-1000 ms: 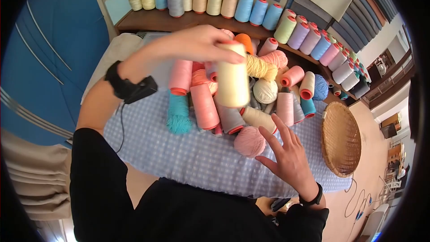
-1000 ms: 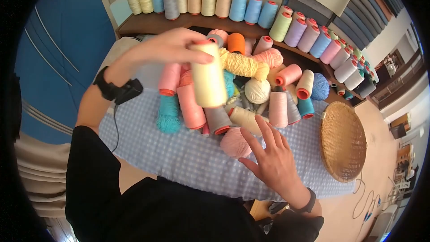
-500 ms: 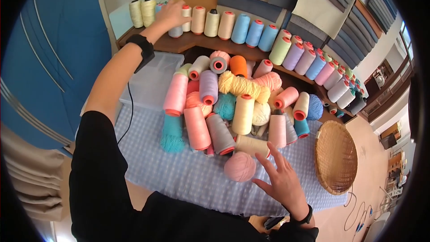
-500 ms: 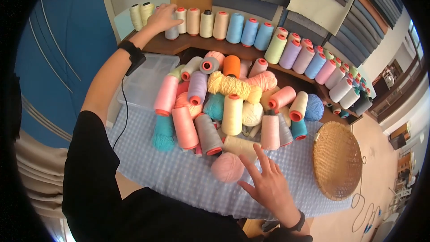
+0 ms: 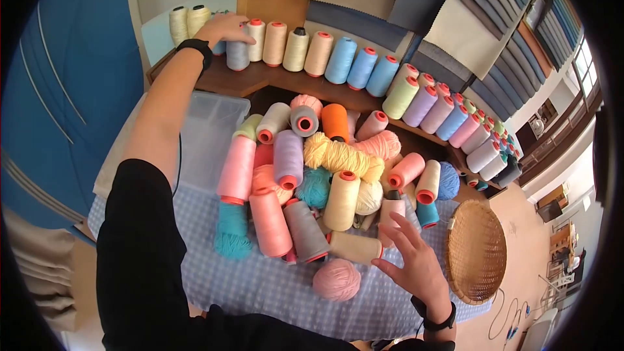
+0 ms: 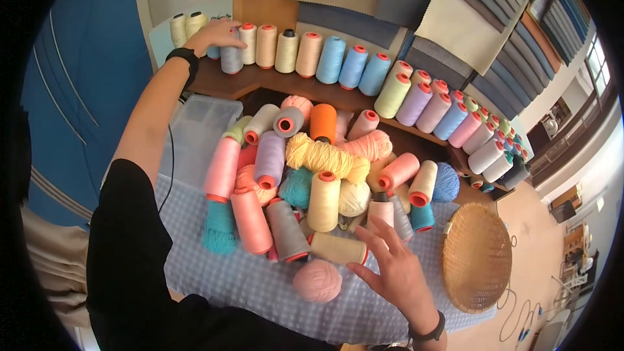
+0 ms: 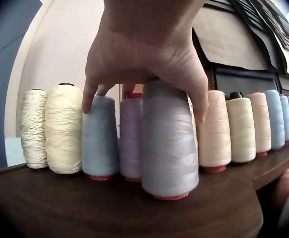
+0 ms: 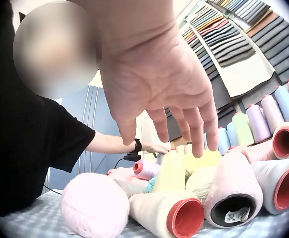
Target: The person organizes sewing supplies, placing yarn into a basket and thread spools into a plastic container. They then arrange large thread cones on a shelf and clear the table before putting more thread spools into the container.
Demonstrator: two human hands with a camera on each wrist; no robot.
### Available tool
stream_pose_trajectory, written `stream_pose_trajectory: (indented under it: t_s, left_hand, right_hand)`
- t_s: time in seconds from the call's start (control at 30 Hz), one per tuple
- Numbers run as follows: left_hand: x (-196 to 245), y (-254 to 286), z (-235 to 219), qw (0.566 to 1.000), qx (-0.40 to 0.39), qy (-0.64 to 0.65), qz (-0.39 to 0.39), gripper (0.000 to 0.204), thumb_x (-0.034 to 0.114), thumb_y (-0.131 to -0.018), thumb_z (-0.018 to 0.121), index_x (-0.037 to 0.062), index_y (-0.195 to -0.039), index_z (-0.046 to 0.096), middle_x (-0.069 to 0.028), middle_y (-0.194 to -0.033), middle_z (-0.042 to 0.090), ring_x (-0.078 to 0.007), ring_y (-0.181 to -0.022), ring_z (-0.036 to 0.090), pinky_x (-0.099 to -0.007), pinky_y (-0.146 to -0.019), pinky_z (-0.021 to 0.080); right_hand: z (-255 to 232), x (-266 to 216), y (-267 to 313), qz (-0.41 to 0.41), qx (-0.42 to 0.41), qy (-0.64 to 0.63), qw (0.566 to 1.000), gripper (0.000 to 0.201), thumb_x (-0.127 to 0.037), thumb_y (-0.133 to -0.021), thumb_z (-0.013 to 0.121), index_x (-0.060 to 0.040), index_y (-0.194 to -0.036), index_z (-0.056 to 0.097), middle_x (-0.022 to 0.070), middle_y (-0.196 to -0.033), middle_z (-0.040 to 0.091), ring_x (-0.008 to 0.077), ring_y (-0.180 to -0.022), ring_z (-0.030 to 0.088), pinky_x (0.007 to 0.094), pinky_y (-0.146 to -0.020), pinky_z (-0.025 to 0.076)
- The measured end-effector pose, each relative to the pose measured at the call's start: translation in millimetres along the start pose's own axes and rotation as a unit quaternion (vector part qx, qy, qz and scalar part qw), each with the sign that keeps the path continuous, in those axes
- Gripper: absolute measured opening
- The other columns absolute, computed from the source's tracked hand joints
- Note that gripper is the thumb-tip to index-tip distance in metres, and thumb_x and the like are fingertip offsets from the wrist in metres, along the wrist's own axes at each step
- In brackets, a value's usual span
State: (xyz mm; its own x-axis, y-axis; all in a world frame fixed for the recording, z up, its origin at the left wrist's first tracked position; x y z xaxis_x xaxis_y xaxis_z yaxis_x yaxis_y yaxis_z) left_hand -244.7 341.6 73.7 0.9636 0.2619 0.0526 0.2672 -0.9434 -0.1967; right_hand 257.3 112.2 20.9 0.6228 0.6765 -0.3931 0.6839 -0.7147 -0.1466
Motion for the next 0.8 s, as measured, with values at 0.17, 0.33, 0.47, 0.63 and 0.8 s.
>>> stream_pose_trajectory:
  t_s: [0.17, 0.33, 0.47, 0.63, 0.8]
  left_hand:
    - [-0.4, 11.8, -2.7, 0.997, 0.024, -0.026, 0.066, 0.078, 0.055, -0.06, 0.07, 0.0155, -0.124, 0.051, -0.02, -0.117, 0.05, -0.0374, -0.109, 0.048, -0.0419, -0.09, 0.042]
    - [-7.5, 19.2, -1.0, 0.992, 0.069, 0.029, 0.098, 0.066, 0.05, -0.06, 0.074, 0.012, -0.11, 0.055, -0.0193, -0.101, 0.053, -0.0334, -0.096, 0.053, -0.038, -0.082, 0.044]
    - [-1.2, 52.1, -11.1, 0.992, 0.065, 0.05, 0.101, 0.06, 0.045, -0.061, 0.076, 0.0092, -0.106, 0.056, -0.0183, -0.101, 0.054, -0.0295, -0.091, 0.054, -0.0355, -0.079, 0.044]
    - [28.9, 115.1, -46.4, 0.969, 0.07, 0.184, 0.149, 0.051, 0.038, -0.064, 0.076, 0.0103, -0.102, 0.057, -0.0096, -0.101, 0.056, -0.0234, -0.089, 0.056, -0.0334, -0.075, 0.046]
    - [140.5, 203.7, -81.8, 0.901, -0.109, 0.322, 0.27, 0.047, 0.022, -0.069, 0.072, 0.0084, -0.111, 0.054, -0.0027, -0.105, 0.055, -0.0139, -0.099, 0.051, -0.0298, -0.086, 0.042]
  right_hand:
    - [6.5, -1.7, -5.7, -0.009, 0.004, 0.022, 1.0, 0.058, -0.022, -0.068, 0.077, -0.0093, -0.119, 0.053, 0.0137, -0.128, 0.047, 0.0359, -0.107, 0.055, 0.0403, -0.084, 0.048]
    - [3.1, -6.1, -1.6, -0.01, 0.005, 0.011, 1.0, 0.058, -0.022, -0.069, 0.076, -0.0098, -0.12, 0.052, 0.0139, -0.128, 0.048, 0.0363, -0.107, 0.054, 0.0405, -0.085, 0.048]
    - [-8.3, -8.9, 8.0, -0.029, 0.026, 0.041, 0.998, 0.054, -0.025, -0.071, 0.074, -0.0063, -0.117, 0.052, 0.0147, -0.123, 0.05, 0.0351, -0.101, 0.057, 0.0405, -0.08, 0.049]
    - [-17.2, 0.1, 14.2, -0.006, 0.051, 0.057, 0.997, 0.054, -0.024, -0.071, 0.074, -0.0059, -0.117, 0.051, 0.0153, -0.123, 0.05, 0.0356, -0.101, 0.057, 0.0407, -0.081, 0.049]
    - [-30.7, -14.7, -9.8, -0.068, 0.107, 0.029, 0.991, 0.061, -0.021, -0.073, 0.073, -0.0057, -0.126, 0.045, 0.019, -0.124, 0.048, 0.0374, -0.108, 0.052, 0.0397, -0.084, 0.048]
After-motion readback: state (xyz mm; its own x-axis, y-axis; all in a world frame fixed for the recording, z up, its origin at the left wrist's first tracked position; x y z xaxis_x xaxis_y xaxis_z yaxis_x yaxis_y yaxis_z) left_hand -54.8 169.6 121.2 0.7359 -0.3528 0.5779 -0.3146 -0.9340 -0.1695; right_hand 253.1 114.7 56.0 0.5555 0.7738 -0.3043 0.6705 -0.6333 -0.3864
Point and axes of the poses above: each hand's wrist, its own y-axis away from the middle knuckle, its own z-axis out of the palm, x = y × z, the point moved 7 cm from there along -y, towards the middle knuckle
